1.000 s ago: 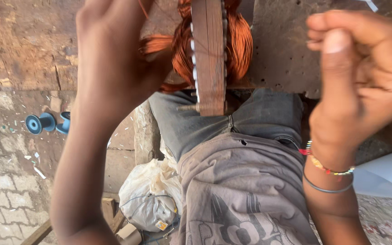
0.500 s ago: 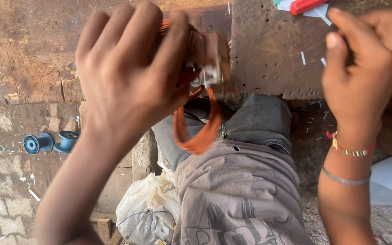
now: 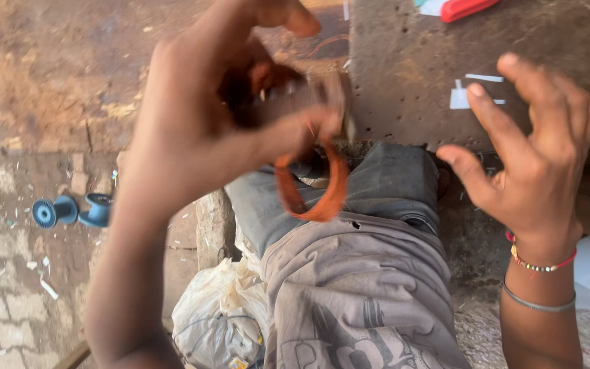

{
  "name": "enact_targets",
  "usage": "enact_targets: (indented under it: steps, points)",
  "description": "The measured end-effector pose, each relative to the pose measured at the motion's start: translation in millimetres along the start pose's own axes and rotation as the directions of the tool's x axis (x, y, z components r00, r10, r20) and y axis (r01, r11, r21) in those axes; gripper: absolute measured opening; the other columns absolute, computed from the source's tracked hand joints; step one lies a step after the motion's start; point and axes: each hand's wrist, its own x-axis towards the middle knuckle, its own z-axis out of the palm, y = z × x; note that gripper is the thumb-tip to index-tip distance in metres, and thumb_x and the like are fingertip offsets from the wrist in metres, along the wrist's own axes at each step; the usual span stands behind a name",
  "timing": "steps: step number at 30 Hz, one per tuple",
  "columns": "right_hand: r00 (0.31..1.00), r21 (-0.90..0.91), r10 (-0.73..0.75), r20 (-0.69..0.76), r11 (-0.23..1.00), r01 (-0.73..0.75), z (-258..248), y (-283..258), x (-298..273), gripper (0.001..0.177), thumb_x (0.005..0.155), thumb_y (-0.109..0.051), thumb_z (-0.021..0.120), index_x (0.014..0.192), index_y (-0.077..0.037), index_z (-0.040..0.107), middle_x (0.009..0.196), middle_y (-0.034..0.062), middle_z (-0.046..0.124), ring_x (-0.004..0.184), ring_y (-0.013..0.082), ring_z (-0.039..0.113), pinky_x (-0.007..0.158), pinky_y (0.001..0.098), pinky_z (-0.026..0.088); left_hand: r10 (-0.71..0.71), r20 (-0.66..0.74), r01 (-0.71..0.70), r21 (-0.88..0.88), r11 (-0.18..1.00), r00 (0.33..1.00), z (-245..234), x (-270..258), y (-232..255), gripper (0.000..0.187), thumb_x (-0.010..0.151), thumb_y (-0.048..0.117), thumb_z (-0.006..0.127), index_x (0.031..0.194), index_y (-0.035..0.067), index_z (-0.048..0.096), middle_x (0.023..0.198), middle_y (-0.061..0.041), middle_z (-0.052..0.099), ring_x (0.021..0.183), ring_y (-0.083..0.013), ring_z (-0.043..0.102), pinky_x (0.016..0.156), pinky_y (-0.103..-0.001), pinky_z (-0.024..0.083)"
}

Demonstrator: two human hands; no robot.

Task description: The person winds copper wire around a wooden jig with white spacers, using both hands to wrap and arrange the wire. They periodically insert small white plastic pieces between the wire layers to separate them.

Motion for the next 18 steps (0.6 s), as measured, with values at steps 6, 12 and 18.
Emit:
enact_targets:
  steps: [6, 12, 18]
  points:
    - [0.992, 0.117, -0.057, -0.113, 0.991, 0.070, 12, 4, -25, 0.022, 0.090, -0.011, 0.085, 0.111, -0.006, 0.079, 0.117, 0.0137, 0.075, 0.116, 0.0334, 0.065, 0.108, 0.0472, 0.046, -0.265, -0.217, 0.156, -0.416, 0.896, 0.940, 16, -7, -9, 0.043, 0.103, 0.016, 0.084, 0.131, 0.003, 0.054, 0.118, -0.009, 0.070, 0.090, -0.0123, 0.080, 0.077, -0.027, 0.065]
    - [0.953, 0.494, 0.222, -0.207, 0.864, -0.094, 19, -9, -55, 0.014, 0.105, 0.007, 0.072, 0.116, -0.001, 0.071, 0.108, 0.0169, 0.073, 0.100, 0.0290, 0.073, 0.088, 0.0358, 0.061, -0.535, -0.331, 0.250, -0.618, 0.746, 0.778, 40, -22, 18, 0.043, 0.096, 0.012, 0.084, 0.123, 0.002, 0.052, 0.095, -0.012, 0.070, 0.073, -0.0138, 0.070, 0.066, -0.027, 0.057]
    - [0.841, 0.738, 0.534, -0.084, 0.601, -0.307, -5, -60, -52, 0.008, 0.096, 0.009, 0.066, 0.104, 0.007, 0.067, 0.098, 0.0211, 0.066, 0.081, 0.0189, 0.070, 0.064, 0.0271, 0.060, -0.391, -0.288, 0.309, -0.292, 0.905, 0.874, 41, -20, 19, 0.045, 0.103, 0.021, 0.074, 0.133, 0.004, 0.046, 0.107, -0.008, 0.066, 0.090, -0.0119, 0.073, 0.073, -0.021, 0.058]
